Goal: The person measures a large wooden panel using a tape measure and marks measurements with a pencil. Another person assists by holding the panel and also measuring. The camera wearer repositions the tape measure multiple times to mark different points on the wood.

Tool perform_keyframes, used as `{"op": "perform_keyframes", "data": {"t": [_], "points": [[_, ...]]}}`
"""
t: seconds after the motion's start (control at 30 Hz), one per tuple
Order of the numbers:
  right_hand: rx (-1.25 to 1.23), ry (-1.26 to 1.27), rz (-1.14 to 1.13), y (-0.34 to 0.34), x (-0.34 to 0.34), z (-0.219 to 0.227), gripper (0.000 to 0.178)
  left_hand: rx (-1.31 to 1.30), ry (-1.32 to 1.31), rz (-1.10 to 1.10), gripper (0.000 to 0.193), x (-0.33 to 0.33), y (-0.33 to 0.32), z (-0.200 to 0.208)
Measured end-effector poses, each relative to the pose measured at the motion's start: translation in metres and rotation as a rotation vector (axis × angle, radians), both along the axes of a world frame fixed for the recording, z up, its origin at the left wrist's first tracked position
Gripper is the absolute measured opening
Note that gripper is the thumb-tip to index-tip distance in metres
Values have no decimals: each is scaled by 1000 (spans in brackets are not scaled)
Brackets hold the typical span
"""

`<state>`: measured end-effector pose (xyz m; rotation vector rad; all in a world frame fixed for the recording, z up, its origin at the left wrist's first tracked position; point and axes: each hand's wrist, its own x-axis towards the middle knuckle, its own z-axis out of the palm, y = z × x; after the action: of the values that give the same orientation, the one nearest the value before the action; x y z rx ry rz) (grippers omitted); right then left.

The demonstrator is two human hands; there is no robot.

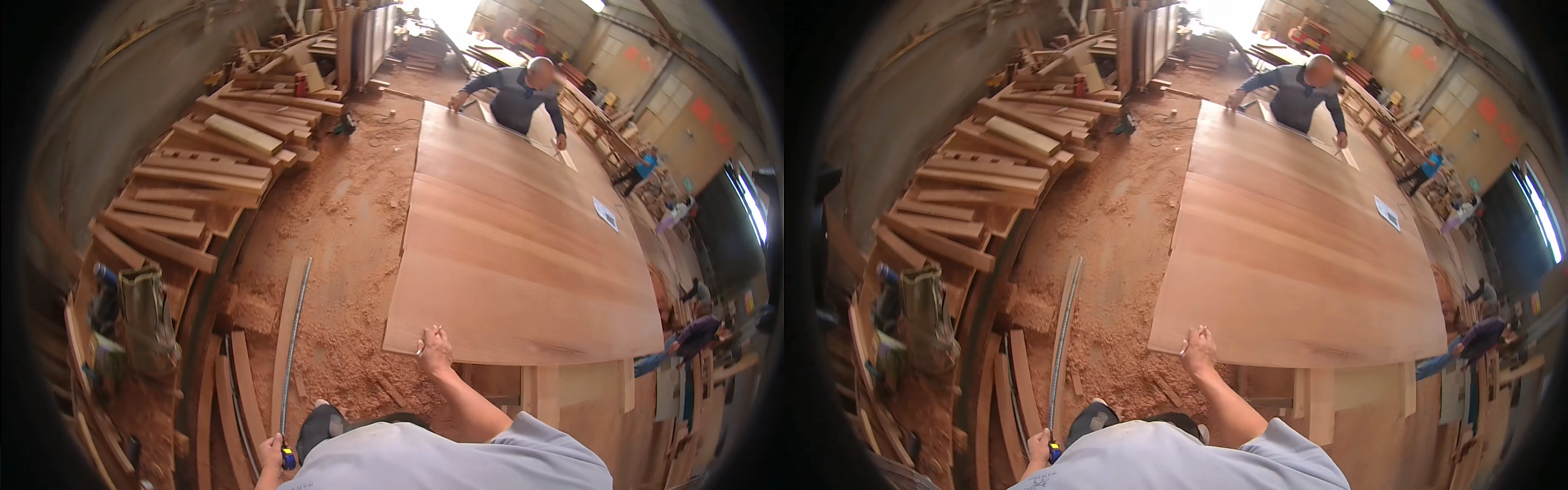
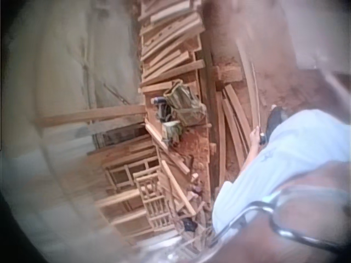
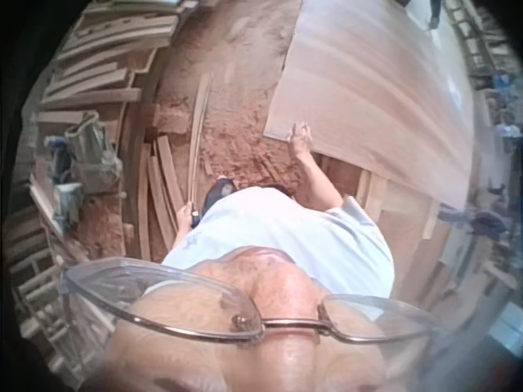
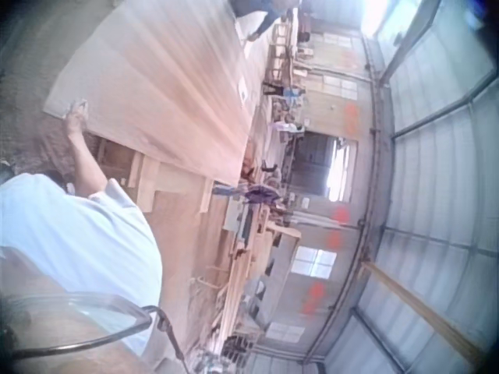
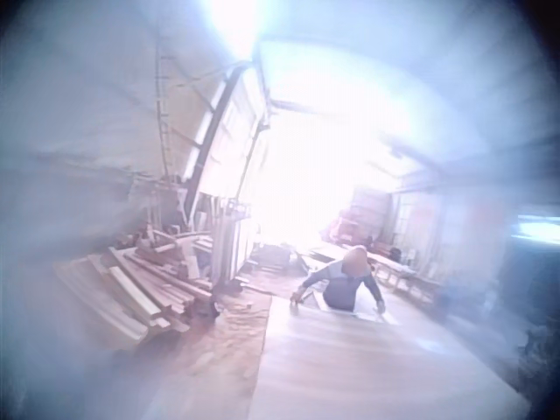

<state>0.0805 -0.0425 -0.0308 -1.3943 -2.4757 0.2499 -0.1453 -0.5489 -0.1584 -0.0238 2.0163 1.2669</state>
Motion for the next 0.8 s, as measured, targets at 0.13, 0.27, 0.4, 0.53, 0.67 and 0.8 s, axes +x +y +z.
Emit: {"op": "perform_keyframes", "data": {"t": [0.13,0.27,0.4,0.53,0.67,0.8], "points": [[52,-17,-38,9,-1,-7,22,-72,55,-186,44,-111,39,60],[8,-12,-139,18,-16,-2,11,-54,-22,-199,44,-187,92,63],[-40,47,-334,33,-56,27,13,-11,-76,-187,41,-231,178,56],[51,167,-306,63,-102,12,18,22,-38,-345,48,-272,266,57],[103,190,-313,121,-154,-6,30,-19,158,-580,47,-355,340,53],[82,155,-404,160,-179,-10,34,58,-115,-389,41,-423,414,72]]}}
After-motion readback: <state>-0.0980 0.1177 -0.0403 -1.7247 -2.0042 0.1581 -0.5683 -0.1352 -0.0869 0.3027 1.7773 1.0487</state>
